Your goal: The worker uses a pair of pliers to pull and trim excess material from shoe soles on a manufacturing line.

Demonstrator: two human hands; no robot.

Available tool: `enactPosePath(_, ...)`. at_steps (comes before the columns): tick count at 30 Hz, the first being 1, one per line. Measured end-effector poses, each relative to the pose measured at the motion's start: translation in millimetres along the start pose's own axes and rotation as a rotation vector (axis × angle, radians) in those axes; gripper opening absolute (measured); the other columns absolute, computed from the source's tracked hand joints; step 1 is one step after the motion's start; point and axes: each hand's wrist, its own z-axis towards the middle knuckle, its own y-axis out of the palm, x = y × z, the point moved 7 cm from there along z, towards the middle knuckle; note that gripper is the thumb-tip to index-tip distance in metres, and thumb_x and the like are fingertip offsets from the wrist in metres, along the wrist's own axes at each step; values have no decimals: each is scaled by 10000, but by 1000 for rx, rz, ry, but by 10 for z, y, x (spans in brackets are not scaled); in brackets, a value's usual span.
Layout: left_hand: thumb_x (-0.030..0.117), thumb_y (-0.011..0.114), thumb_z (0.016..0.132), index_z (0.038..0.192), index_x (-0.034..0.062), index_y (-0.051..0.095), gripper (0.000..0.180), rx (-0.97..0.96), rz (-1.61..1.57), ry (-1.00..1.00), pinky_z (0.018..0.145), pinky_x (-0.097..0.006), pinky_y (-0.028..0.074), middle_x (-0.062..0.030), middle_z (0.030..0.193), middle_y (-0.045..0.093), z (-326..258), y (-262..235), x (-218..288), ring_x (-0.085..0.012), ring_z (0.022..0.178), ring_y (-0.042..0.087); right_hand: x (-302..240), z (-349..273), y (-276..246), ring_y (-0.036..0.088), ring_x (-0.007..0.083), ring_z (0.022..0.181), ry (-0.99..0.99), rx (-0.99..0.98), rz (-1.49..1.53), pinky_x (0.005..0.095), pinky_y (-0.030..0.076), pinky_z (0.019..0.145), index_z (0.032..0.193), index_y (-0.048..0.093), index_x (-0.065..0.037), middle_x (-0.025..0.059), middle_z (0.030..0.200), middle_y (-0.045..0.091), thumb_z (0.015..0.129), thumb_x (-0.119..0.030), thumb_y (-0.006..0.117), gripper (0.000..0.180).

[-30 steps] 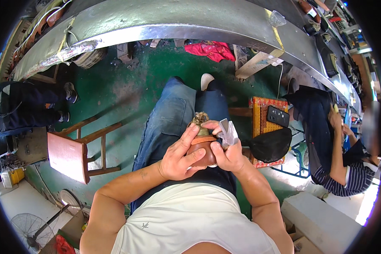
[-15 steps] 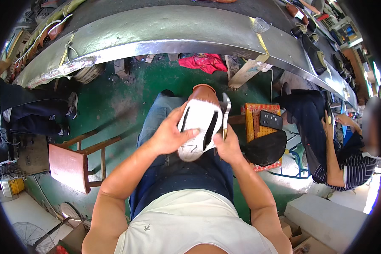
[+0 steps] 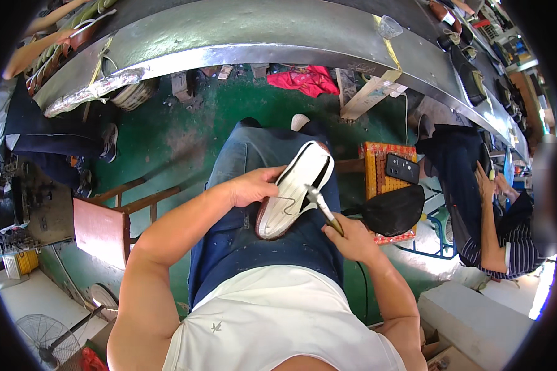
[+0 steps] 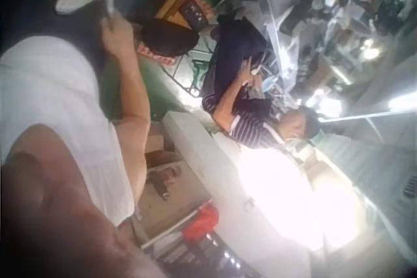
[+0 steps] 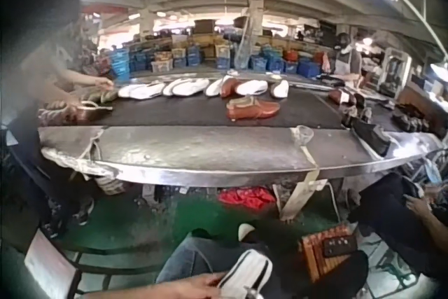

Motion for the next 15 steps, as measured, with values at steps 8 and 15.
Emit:
enactPosePath(8,-34,621,833,1647,58,-14,1036,135,84,130,1216,-326,240,-129,1661,255,-58,69,-460,-188,1494,310,-268,269,-152,655,478,903,-325,-36,-210,539,507,819,1186,577,14,270,930,683,940,-207,629,334)
enactPosePath(15,590,215,1092,1615,10,211,781,361,-275,92,1190,-326,297,-154,1596,394,91,17,-627,-212,1456,385,-521,497,-74,649,477,881,-211,-270,-414,556,503,781,981,560,3,261,931,673,926,-204,654,234)
